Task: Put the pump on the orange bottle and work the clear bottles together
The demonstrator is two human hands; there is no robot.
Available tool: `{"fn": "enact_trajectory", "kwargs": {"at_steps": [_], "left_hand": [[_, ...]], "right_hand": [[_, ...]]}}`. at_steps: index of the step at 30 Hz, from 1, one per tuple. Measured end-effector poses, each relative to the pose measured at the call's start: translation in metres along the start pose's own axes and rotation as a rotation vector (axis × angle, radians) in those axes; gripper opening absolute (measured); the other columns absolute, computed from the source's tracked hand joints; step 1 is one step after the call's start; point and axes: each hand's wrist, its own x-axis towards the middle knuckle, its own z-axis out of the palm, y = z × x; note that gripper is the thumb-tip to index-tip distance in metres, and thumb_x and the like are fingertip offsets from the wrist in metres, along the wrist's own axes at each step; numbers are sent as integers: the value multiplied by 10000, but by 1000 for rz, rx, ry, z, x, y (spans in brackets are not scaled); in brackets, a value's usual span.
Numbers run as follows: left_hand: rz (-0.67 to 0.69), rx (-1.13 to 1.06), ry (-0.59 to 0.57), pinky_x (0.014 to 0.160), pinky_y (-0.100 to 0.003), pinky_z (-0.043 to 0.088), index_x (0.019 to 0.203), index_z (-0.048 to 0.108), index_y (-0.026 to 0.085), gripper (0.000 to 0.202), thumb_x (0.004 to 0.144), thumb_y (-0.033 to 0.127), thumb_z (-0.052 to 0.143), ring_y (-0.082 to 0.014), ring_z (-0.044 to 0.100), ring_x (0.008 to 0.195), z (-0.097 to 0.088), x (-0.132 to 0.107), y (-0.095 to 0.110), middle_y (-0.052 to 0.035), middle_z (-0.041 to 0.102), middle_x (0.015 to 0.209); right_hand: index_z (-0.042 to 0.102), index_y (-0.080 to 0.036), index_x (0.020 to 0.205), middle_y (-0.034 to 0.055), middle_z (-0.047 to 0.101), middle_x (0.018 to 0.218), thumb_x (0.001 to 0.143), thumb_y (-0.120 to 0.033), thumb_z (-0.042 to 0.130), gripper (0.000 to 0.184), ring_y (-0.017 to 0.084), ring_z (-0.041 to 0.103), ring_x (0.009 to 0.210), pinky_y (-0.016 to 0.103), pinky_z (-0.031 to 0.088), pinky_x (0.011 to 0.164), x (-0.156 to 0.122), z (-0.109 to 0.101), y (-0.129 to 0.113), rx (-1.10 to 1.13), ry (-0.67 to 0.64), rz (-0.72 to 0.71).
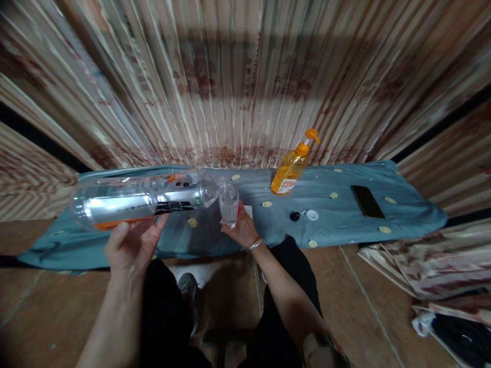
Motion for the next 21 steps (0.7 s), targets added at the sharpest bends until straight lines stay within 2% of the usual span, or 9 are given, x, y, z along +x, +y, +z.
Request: {"fn": "enact_trajectory", "kwargs": {"at_steps": [6, 14, 21], "left_hand": [[0, 16, -1, 908, -416, 604, 703, 715, 254, 389, 421, 359, 961, -267, 693, 1032, 0, 1, 0, 10, 753, 771], [5, 3, -19, 943, -441, 582, 805, 735, 316, 430, 440, 343, 960, -281, 672, 1110, 0, 3, -1, 29, 759, 806], [18, 8, -57, 976, -443, 560, 864, 736, 328, 435, 482, 357, 943, -284, 647, 1167, 0, 2, -1, 16, 767, 921]], "right_hand": [[379, -92, 1437, 202, 676, 1244, 707, -352, 766, 866, 349, 680, 1145, 481, 559, 981, 0, 1, 1, 23, 2, -5], [372, -89, 1439, 208, 684, 1234, 708, -357, 767, 873, 351, 683, 1142, 487, 565, 972, 0, 1, 1, 42, -2, 0], [354, -95, 1456, 197, 685, 1234, 705, -354, 763, 893, 345, 677, 1153, 482, 572, 960, 0, 1, 0, 38, -3, 11]]}}
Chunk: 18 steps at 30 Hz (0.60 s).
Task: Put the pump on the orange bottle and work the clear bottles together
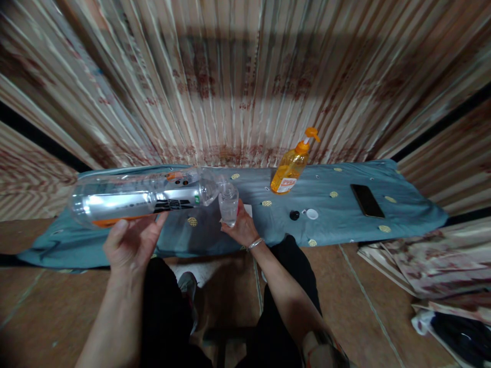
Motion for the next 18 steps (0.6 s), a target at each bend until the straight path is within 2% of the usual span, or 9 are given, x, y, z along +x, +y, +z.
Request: {"fn": "enact_trajectory", "kwargs": {"at_steps": [13, 18], "left_hand": [[-3, 24, 26, 999, -479, 535, 896, 724, 327, 473, 476, 367, 939, -293, 625, 1189, 1, -1, 0, 12, 763, 967], [0, 32, 4, 1001, -483, 532, 899, 715, 318, 478, 478, 385, 932, -298, 619, 1193, 3, -1, 2, 5, 761, 937]], "right_hand": [[376, -134, 1432, 186, 673, 1256, 701, -356, 764, 857, 336, 673, 1164, 477, 568, 966, 0, 0, 2, 9, 5, -16], [391, -96, 1410, 208, 677, 1240, 713, -357, 756, 828, 342, 671, 1163, 477, 562, 975, 0, -1, 0, -1, -10, -10]]}}
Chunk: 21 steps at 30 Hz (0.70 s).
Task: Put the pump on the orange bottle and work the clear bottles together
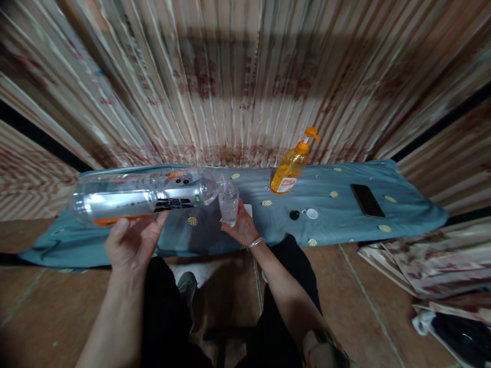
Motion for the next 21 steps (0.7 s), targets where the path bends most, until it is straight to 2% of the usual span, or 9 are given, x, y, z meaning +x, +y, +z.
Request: {"fn": "enact_trajectory", "kwargs": {"at_steps": [6, 16, 21], "left_hand": [[2, -9, -3, 983, -470, 544, 874, 716, 312, 451, 480, 366, 929, -293, 642, 1152, 1, 0, 0, 5, 760, 864], [12, -14, -6, 1006, -496, 529, 866, 721, 316, 446, 478, 373, 935, -295, 650, 1145, -1, 1, -1, 13, 769, 919], [8, -12, -8, 1015, -478, 523, 820, 719, 317, 415, 472, 377, 937, -284, 657, 1129, 0, 0, -1, 23, 764, 868]], "right_hand": [[378, -120, 1425, 188, 690, 1226, 711, -352, 753, 839, 343, 683, 1139, 487, 556, 976, 0, 1, 1, 8, 19, -14], [383, -103, 1422, 190, 694, 1214, 710, -358, 748, 840, 334, 693, 1121, 476, 567, 961, 0, 1, 0, 16, 13, -3], [377, -88, 1425, 202, 693, 1217, 713, -362, 751, 850, 340, 685, 1136, 484, 563, 965, 0, 2, 2, 13, 19, -5]]}}
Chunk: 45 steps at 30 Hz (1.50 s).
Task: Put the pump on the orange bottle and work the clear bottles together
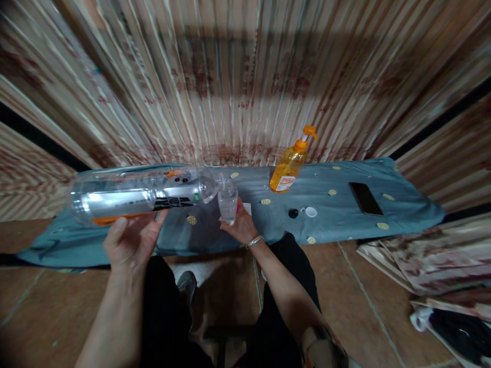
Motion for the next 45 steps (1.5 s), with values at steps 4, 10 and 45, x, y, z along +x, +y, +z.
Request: {"fn": "enact_trajectory", "kwargs": {"at_steps": [4, 10, 45], "left_hand": [[-1, 20, -3, 999, -498, 531, 801, 716, 317, 390, 481, 387, 929, -296, 664, 1112, 2, -1, 1, 17, 767, 898], [-11, -1, -10, 1003, -454, 526, 816, 710, 313, 392, 493, 359, 926, -277, 643, 1151, 1, 0, 0, 21, 753, 836], [-2, -35, -38, 1008, -487, 535, 825, 719, 316, 379, 504, 324, 920, -297, 650, 1159, 2, -1, -1, 16, 759, 858]], "right_hand": [[378, -127, 1426, 180, 696, 1216, 710, -349, 747, 835, 338, 695, 1116, 489, 565, 955, 0, 1, 1, -1, 15, -8], [384, -116, 1404, 182, 695, 1205, 711, -335, 727, 803, 337, 691, 1117, 482, 570, 941, 1, 1, 0, -8, 15, -17], [418, -136, 1358, 146, 718, 1154, 717, -310, 767, 751, 298, 717, 1046, 418, 588, 907, 0, -7, -11, 12, -18, 34]]}}
